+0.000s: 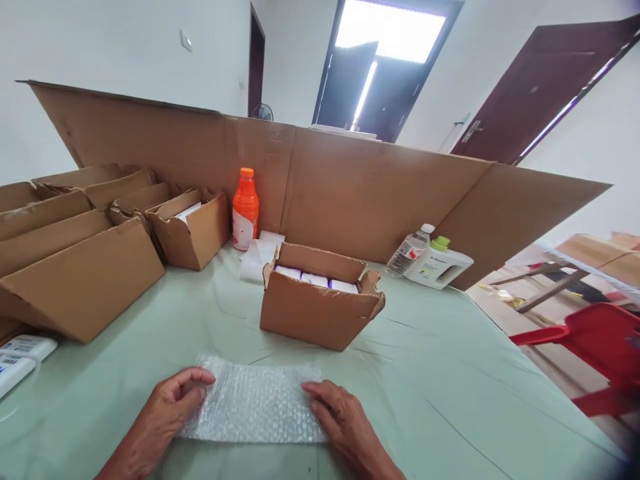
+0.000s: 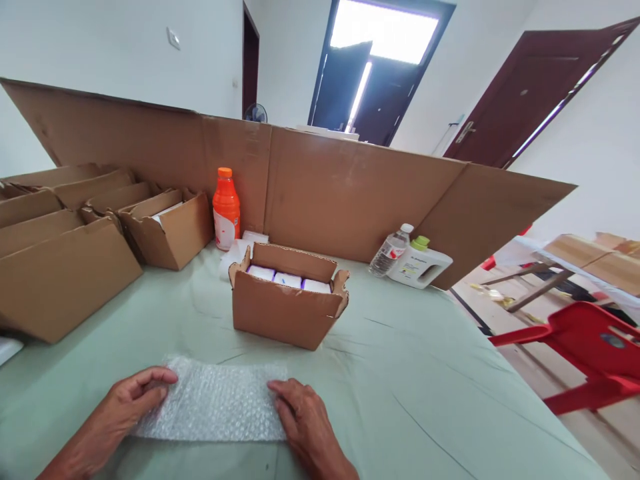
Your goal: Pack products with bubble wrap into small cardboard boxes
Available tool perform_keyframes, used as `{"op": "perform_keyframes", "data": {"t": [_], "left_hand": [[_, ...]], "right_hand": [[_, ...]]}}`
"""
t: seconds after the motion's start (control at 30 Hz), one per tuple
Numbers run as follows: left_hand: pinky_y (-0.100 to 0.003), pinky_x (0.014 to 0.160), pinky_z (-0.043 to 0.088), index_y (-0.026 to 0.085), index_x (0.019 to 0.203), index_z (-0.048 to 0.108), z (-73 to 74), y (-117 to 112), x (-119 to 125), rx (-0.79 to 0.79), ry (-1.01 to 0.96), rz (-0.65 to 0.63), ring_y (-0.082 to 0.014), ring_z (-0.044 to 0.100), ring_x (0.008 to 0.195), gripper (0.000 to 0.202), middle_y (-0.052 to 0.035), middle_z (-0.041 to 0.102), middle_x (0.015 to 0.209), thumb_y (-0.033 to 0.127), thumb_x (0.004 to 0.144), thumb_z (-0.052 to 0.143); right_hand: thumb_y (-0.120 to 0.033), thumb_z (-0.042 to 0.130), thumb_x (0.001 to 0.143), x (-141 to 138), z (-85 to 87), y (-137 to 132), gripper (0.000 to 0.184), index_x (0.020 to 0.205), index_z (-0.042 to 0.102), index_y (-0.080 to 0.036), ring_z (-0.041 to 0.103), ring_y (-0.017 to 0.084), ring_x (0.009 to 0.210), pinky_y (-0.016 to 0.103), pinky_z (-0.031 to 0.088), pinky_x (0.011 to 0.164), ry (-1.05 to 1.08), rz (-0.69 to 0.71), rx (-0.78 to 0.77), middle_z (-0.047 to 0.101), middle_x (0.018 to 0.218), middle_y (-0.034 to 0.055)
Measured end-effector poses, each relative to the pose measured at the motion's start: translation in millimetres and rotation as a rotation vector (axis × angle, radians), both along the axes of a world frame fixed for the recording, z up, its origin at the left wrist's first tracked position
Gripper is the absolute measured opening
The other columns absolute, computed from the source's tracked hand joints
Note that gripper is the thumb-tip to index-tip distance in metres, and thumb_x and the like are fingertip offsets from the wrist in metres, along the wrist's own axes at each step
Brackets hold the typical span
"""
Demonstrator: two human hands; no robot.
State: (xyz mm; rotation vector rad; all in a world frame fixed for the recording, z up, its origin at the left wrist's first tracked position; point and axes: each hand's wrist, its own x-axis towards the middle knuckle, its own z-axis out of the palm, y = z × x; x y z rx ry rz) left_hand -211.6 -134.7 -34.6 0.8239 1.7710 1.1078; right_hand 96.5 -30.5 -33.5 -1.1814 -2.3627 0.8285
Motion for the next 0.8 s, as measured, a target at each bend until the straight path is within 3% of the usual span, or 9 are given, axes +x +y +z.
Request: {"op": "perform_keyframes", "data": {"t": [0.1,0.17,0.3,0.4,0.47,0.5,0.57,0.63,0.8], "left_hand": [[-0.026,0.055,0.040,0.022,0.075,0.072,16.1,3.5,-1.5,0.062,0.092,-0.040,-0.0151,0.051,0.060,0.031,0.0000,0.064,0.074,0.049,0.063,0.065],[-0.028,0.060,0.047,0.024,0.075,0.074,35.3,10.8,-1.7,0.197,0.240,-0.028,-0.0188,0.059,0.068,0.028,-0.0019,0.067,0.080,0.050,0.067,0.064],[-0.031,0.077,0.053,0.028,0.079,0.074,99.6,43.1,5.1,0.593,0.602,0.006,-0.0210,0.065,0.085,0.021,-0.0009,0.069,0.085,0.044,0.080,0.060],[-0.030,0.085,0.052,0.025,0.088,0.072,155.2,87.2,14.8,0.853,0.792,-0.006,-0.0167,0.064,0.087,0.018,0.0008,0.069,0.090,0.032,0.087,0.055],[-0.029,0.088,0.050,0.021,0.098,0.071,182.9,123.3,20.6,0.925,0.840,-0.019,-0.0162,0.063,0.093,0.023,-0.0011,0.070,0.098,0.026,0.086,0.051],[-0.029,0.088,0.050,0.019,0.101,0.071,192.1,141.4,22.7,0.885,0.860,-0.063,-0.0165,0.063,0.094,0.027,-0.0030,0.070,0.103,0.024,0.085,0.050],[-0.029,0.083,0.050,0.014,0.105,0.072,200.4,173.5,25.5,0.706,0.910,-0.208,-0.0163,0.064,0.088,0.032,-0.0057,0.071,0.102,0.021,0.082,0.049],[-0.027,0.073,0.049,0.013,0.096,0.074,197.6,196.4,26.6,0.555,0.947,-0.346,-0.0153,0.063,0.075,0.030,-0.0052,0.072,0.087,0.019,0.079,0.051],[-0.025,0.057,0.038,0.018,0.071,0.073,176.8,214.9,25.6,0.370,1.030,-0.548,-0.0142,0.057,0.061,0.020,-0.0010,0.067,0.065,0.019,0.072,0.053]], "right_hand": [[-0.026,0.048,0.094,4.4,12.7,1.0,0.029,0.105,0.074,-0.025,0.071,0.020,0.084,0.032,0.056,0.078,0.085,0.043,0.084,0.076,0.093,0.0045],[-0.027,0.049,0.095,8.3,33.1,2.7,0.027,0.106,0.074,-0.025,0.071,0.019,0.083,0.030,0.057,0.076,0.159,0.023,0.168,0.076,0.092,0.0046],[-0.033,0.054,0.095,16.4,98.6,17.8,0.024,0.104,0.075,-0.027,0.071,0.022,0.089,0.032,0.057,0.081,0.254,-0.117,0.393,0.076,0.097,0.0054],[-0.038,0.057,0.093,20.3,152.2,48.5,0.024,0.104,0.075,-0.026,0.070,0.022,0.092,0.034,0.055,0.085,0.273,-0.299,0.583,0.076,0.101,0.0054],[-0.039,0.057,0.091,21.7,178.6,77.5,0.027,0.106,0.075,-0.024,0.067,0.021,0.086,0.033,0.053,0.080,0.266,-0.363,0.631,0.075,0.099,0.0051],[-0.039,0.057,0.090,22.4,187.2,92.7,0.030,0.106,0.074,-0.022,0.066,0.019,0.080,0.032,0.052,0.076,0.256,-0.370,0.616,0.074,0.096,0.0049],[-0.038,0.056,0.086,24.1,194.4,120.2,0.033,0.104,0.074,-0.017,0.059,0.016,0.067,0.029,0.049,0.065,0.202,-0.349,0.533,0.072,0.082,0.0037],[-0.037,0.055,0.082,26.3,190.6,139.4,0.034,0.099,0.075,-0.015,0.053,0.015,0.059,0.028,0.044,0.059,0.110,-0.306,0.441,0.069,0.072,0.0021],[-0.034,0.051,0.081,30.7,173.1,154.1,0.029,0.087,0.075,-0.019,0.055,0.014,0.059,0.027,0.041,0.059,-0.109,-0.210,0.339,0.070,0.071,0.0001]]}}
